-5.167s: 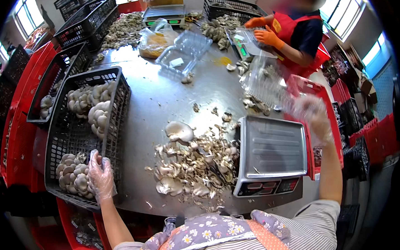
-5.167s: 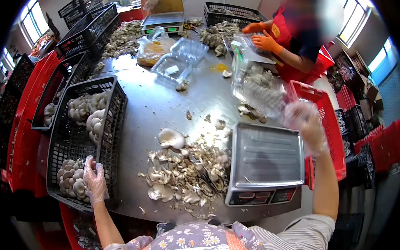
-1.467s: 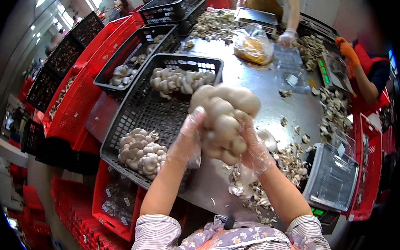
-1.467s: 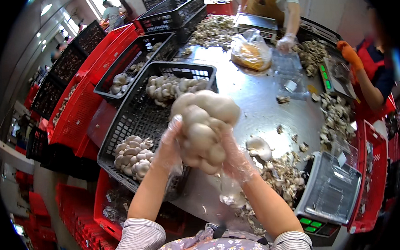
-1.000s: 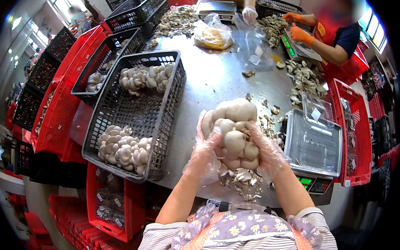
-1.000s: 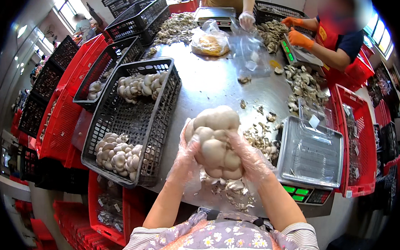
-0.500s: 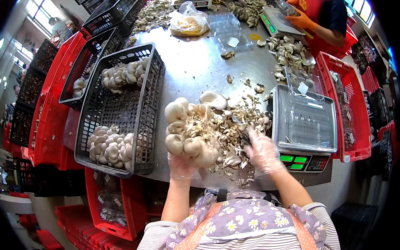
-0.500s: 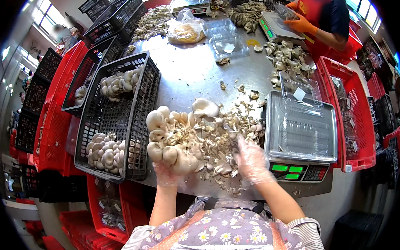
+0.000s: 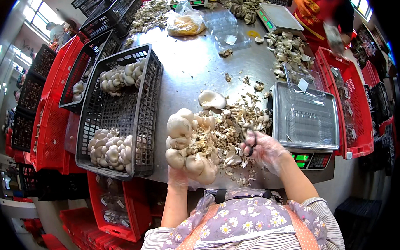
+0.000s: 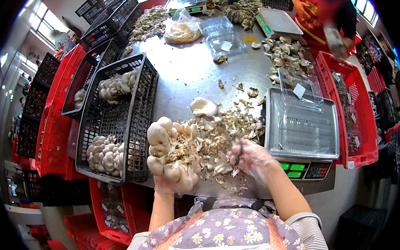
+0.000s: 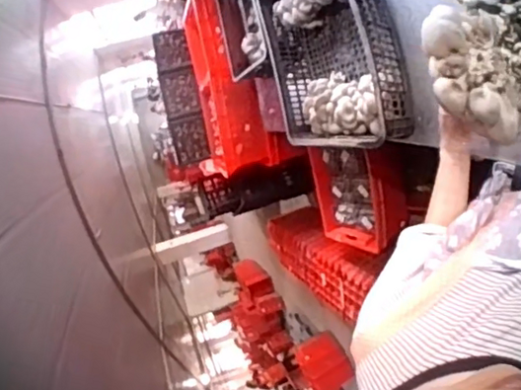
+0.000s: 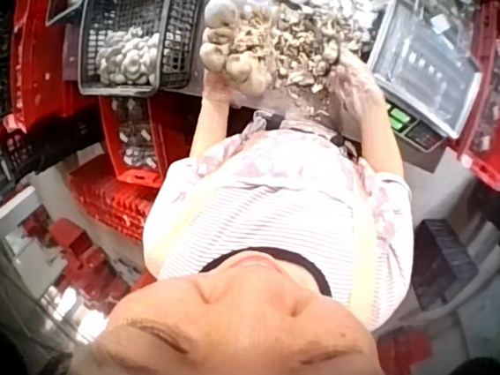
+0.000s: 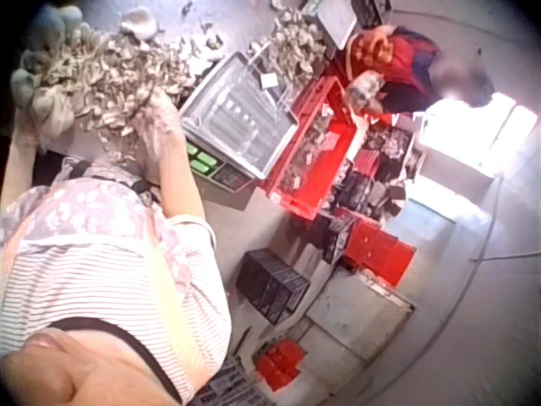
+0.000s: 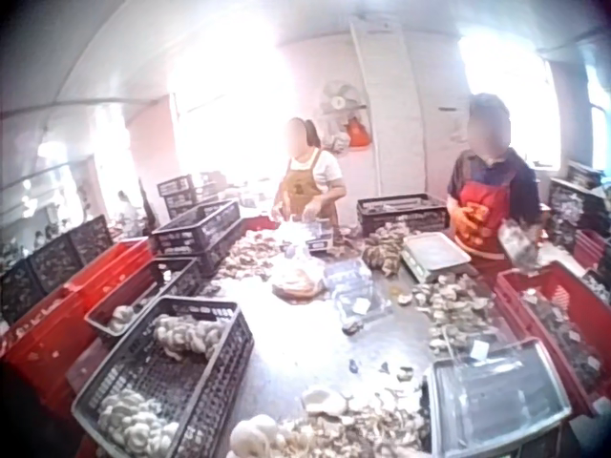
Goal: The person sorts and cleans oyster mushrooms at a processing station. They separate individual mushrooms from large clusters, trim the stems, and place the cleaned pieces into plastic trays on a digital scale. The person then seals the trays and places them into red crates.
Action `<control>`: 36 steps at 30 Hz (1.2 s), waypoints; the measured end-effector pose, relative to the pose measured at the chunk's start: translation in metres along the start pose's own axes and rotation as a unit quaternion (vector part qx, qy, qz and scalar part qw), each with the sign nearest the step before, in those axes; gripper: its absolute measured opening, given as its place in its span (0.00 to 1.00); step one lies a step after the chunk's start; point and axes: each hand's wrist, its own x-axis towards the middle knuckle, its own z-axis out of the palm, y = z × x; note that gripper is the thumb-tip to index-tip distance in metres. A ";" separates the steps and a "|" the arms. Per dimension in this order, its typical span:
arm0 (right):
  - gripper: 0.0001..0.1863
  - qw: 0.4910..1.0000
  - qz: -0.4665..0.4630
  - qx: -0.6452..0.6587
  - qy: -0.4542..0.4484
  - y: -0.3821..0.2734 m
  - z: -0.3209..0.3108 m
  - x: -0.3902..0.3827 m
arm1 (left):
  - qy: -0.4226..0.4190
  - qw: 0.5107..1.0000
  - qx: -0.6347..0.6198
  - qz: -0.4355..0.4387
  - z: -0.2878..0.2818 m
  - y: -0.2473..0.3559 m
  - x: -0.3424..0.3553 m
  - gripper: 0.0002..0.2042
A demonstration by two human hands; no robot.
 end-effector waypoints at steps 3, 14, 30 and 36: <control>0.19 0.982 0.079 0.169 -0.029 0.000 -0.014 -0.008 | 0.162 0.782 0.412 0.438 0.012 0.058 0.024 0.21; 0.30 0.915 -0.225 -0.335 0.015 0.021 0.018 -0.059 | 0.246 0.600 0.565 0.510 0.005 0.014 0.021 0.12; 0.39 0.542 -0.457 -0.701 0.073 0.001 0.039 -0.093 | 0.257 0.583 0.524 0.566 0.032 0.074 0.037 0.12; 0.45 0.514 -0.499 -0.695 0.069 0.002 0.049 -0.091 | 0.240 0.577 0.527 0.576 0.035 0.081 0.041 0.14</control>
